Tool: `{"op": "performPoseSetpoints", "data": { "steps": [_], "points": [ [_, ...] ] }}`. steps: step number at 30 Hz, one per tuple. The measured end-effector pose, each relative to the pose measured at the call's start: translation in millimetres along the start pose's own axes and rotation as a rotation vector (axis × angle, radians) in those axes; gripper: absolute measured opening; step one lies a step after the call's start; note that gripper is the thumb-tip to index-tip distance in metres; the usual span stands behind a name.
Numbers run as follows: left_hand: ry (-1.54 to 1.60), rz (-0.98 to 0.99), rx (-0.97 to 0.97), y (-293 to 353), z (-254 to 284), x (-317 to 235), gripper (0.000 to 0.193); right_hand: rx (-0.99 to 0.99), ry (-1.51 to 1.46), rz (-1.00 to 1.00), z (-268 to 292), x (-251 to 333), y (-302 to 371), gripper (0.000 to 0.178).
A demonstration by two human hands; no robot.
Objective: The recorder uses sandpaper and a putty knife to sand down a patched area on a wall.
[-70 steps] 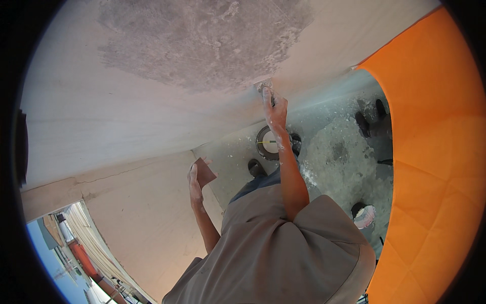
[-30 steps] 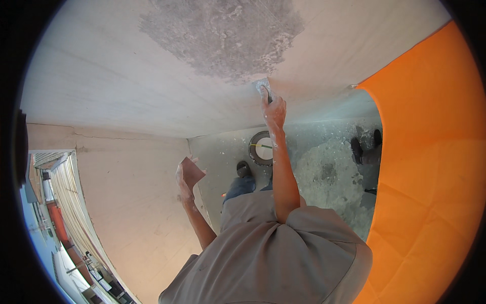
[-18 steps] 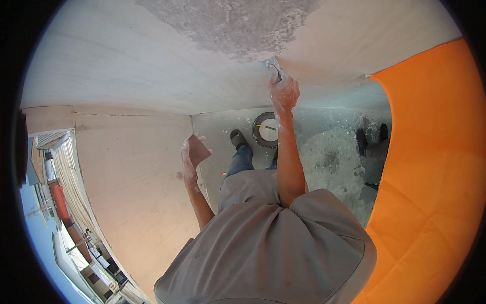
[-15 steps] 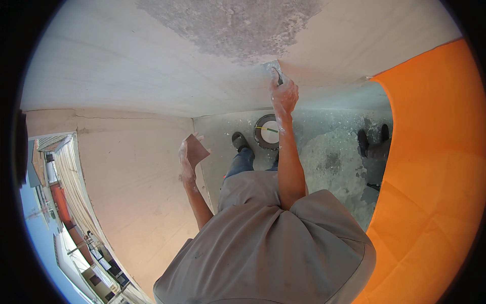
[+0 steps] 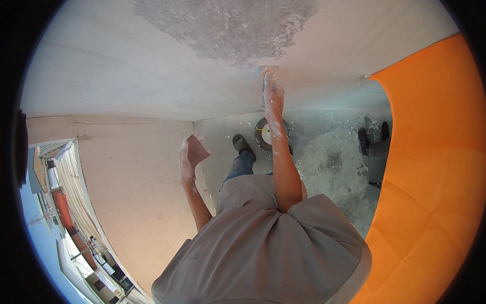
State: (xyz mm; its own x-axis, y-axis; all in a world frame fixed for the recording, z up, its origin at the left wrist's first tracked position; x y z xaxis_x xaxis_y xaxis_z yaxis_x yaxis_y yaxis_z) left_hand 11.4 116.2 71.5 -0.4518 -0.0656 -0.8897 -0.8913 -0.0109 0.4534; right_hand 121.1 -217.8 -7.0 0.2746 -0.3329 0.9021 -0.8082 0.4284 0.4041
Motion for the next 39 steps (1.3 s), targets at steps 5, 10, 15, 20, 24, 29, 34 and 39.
{"op": "performPoseSetpoints", "data": {
  "steps": [5,10,15,20,24,29,34,39],
  "points": [
    [0.027,0.005,0.03,4.2,-4.0,14.4,0.06,-0.371,0.74,0.301,17.4,12.1,-8.4,0.071],
    [0.043,0.004,0.002,7.1,-2.0,18.2,0.06,-0.396,0.784,0.437,10.1,33.9,8.3,0.068],
    [0.022,-0.01,-0.004,0.9,-3.8,7.7,0.061,-0.301,0.671,0.39,19.1,15.9,-14.3,0.068],
    [0.039,-0.029,-0.044,-7.7,-5.3,3.7,0.061,0.017,-0.001,-0.038,-2.9,-2.3,-7.3,0.075],
    [0.081,-0.019,-0.021,-16.6,-15.0,-2.0,0.059,0.012,-0.028,-0.037,-7.2,-7.5,-11.0,0.071],
    [0.034,-0.018,-0.005,-23.0,-25.7,-6.1,0.067,-0.599,0.778,0.644,3.1,30.6,15.6,0.062],
    [0.026,-0.007,0.0,-28.1,-26.6,-2.1,0.068,-0.383,0.65,0.636,9.6,22.6,-3.0,0.064],
    [0.045,-0.047,-0.003,-33.6,-30.1,-10.9,0.069,-0.174,0.349,0.261,1.0,-5.1,-18.6,0.062]
  ]
}}
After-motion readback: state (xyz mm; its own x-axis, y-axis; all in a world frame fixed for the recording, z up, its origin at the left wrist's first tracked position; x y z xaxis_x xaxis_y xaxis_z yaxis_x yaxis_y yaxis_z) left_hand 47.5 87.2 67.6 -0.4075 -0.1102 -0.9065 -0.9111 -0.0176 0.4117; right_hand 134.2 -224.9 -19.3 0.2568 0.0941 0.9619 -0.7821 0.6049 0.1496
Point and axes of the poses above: each hand's wrist, its own y-axis away from the middle knuckle, its own z-axis out of the back of the hand, x = y × z, the point moved 4 cm from there along -y, towards the middle knuckle, and after that the axes turned 7 degrees about z, right-handed, at the moved point
